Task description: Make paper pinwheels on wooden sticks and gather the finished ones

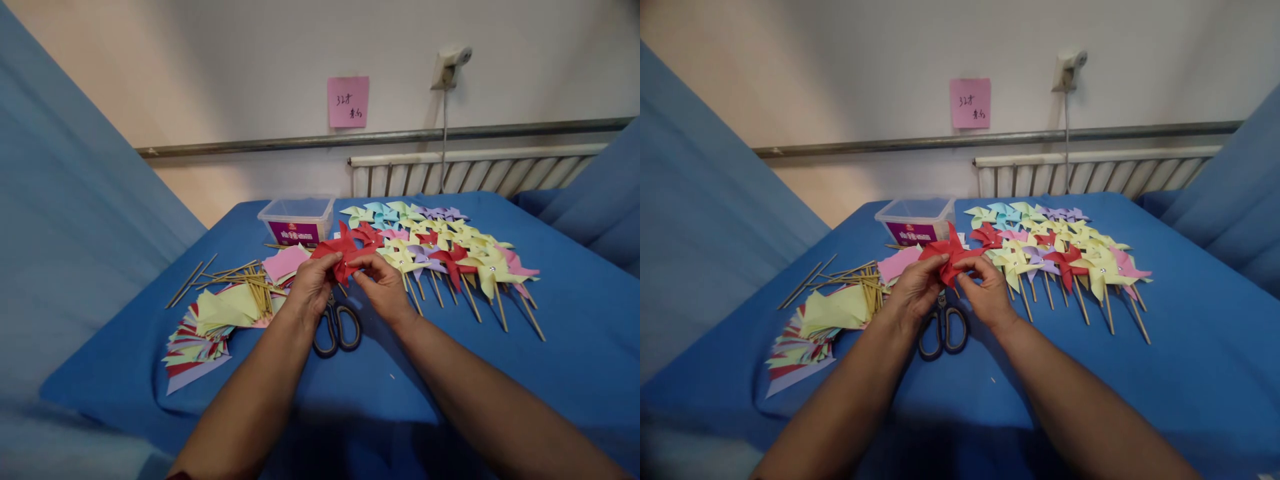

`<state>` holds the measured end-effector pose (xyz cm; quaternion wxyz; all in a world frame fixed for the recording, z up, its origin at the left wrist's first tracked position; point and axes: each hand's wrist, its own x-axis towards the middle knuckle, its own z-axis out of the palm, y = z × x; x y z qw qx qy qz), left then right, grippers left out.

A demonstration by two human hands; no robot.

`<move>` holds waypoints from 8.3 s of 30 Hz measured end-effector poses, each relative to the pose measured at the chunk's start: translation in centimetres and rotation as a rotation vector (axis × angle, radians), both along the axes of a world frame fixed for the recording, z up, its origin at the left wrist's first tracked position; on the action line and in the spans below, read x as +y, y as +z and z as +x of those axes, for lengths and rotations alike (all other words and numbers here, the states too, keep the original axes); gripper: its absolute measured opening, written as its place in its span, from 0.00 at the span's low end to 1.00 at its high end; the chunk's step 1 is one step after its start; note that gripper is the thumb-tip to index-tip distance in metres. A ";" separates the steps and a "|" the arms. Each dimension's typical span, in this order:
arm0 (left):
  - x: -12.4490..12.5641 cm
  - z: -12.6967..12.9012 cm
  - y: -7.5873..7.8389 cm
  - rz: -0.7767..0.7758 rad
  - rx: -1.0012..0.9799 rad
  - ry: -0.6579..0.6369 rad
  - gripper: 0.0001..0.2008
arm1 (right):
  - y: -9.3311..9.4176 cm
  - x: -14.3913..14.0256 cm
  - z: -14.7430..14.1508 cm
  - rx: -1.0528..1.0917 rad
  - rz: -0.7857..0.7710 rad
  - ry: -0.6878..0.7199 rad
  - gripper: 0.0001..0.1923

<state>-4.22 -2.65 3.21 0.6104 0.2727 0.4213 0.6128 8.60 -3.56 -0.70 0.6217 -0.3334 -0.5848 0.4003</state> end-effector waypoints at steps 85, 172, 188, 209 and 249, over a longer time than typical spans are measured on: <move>1.6 -1.4 0.0 0.073 0.019 0.263 0.11 | -2.7 2.4 -0.8 -0.490 -0.187 -0.214 0.10; 1.9 -1.2 -1.4 0.055 0.069 0.149 0.12 | -0.2 0.4 1.2 -1.261 -0.101 0.037 0.11; 1.4 -0.7 -0.9 0.082 0.055 0.137 0.11 | -1.3 1.8 1.8 -1.168 -0.179 0.032 0.08; 1.7 -0.5 -1.5 0.083 0.036 0.124 0.11 | -1.6 1.8 0.9 -1.206 -0.165 -0.017 0.09; 1.6 -0.5 -1.4 0.120 0.026 0.092 0.12 | -0.1 0.5 1.9 -1.299 -0.119 0.088 0.08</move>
